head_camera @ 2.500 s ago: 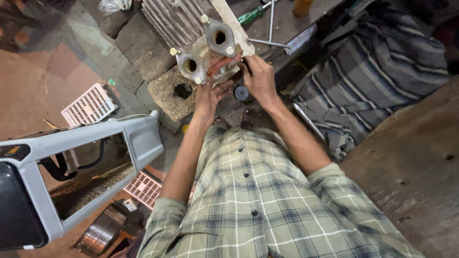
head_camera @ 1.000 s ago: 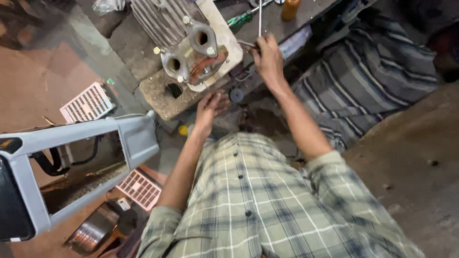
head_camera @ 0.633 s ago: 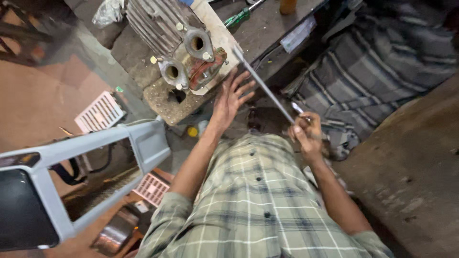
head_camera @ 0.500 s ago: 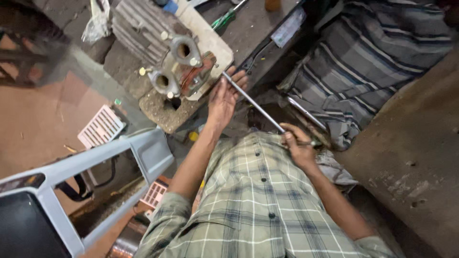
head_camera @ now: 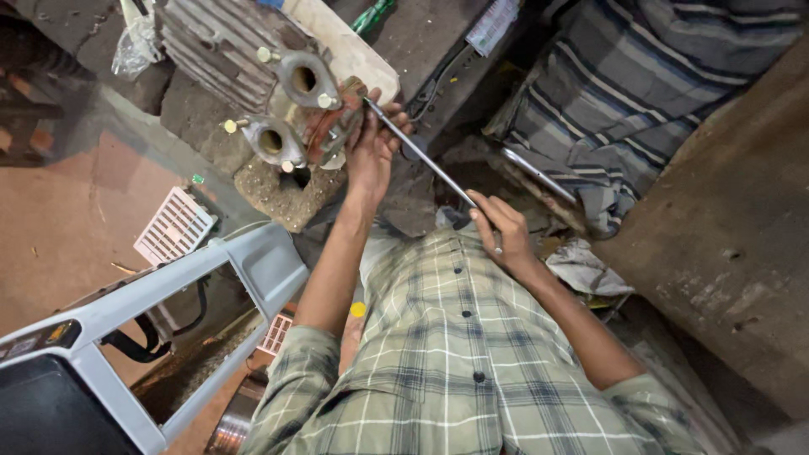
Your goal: The person places a gasket between two engine components, then uses a T-handle wrench to tighten bolts on the assembly. They apply a red sealant to a bolt before inserting and tightening it. The person continues tightening multiple bolts on the engine block.
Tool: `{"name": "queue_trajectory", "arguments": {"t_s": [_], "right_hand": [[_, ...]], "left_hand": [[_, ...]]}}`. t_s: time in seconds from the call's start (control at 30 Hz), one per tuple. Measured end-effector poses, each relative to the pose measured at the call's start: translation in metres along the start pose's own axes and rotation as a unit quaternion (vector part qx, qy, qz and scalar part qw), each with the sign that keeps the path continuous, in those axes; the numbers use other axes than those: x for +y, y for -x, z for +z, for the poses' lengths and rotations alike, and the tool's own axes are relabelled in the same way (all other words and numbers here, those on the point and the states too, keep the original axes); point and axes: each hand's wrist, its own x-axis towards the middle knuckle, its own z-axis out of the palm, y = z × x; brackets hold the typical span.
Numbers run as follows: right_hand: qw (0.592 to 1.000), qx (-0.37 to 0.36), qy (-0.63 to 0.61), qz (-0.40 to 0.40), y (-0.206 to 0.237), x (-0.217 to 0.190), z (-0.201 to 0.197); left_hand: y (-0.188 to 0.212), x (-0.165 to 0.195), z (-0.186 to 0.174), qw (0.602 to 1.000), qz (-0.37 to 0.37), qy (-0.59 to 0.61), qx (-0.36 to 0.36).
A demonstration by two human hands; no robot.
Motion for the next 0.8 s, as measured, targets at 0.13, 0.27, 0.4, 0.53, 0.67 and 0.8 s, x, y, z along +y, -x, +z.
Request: {"name": "queue_trajectory", "arguments": {"t_s": [0.13, 0.27, 0.4, 0.53, 0.67, 0.8], "right_hand": [[1.0, -0.011, 0.005, 0.028, 0.003, 0.002, 0.002], [1.0, -0.005, -0.004, -0.005, 0.009, 0.01, 0.007], [1.0, 0.013, 0.024, 0.002, 0.013, 0.011, 0.009], [0.994, 0.023, 0.094, -0.04, 0.009, 0.01, 0.005], [0.964, 0.02, 0.227, -0.14, 0.001, 0.012, -0.007], [0.952, 0.009, 0.253, -0.17, -0.005, 0.011, -0.015]], "left_hand": [[0.005, 0.001, -0.002, 1.0, -0.01, -0.001, -0.008], [0.008, 0.002, -0.003, 0.999, -0.01, 0.02, -0.027], [0.007, 0.002, 0.0, 0.999, -0.017, -0.001, -0.032], [0.006, 0.0, 0.002, 0.999, -0.01, 0.019, -0.033], [0.006, -0.002, 0.003, 0.997, 0.002, 0.057, -0.045], [0.007, -0.002, 0.004, 0.998, 0.012, 0.048, -0.044]]}}
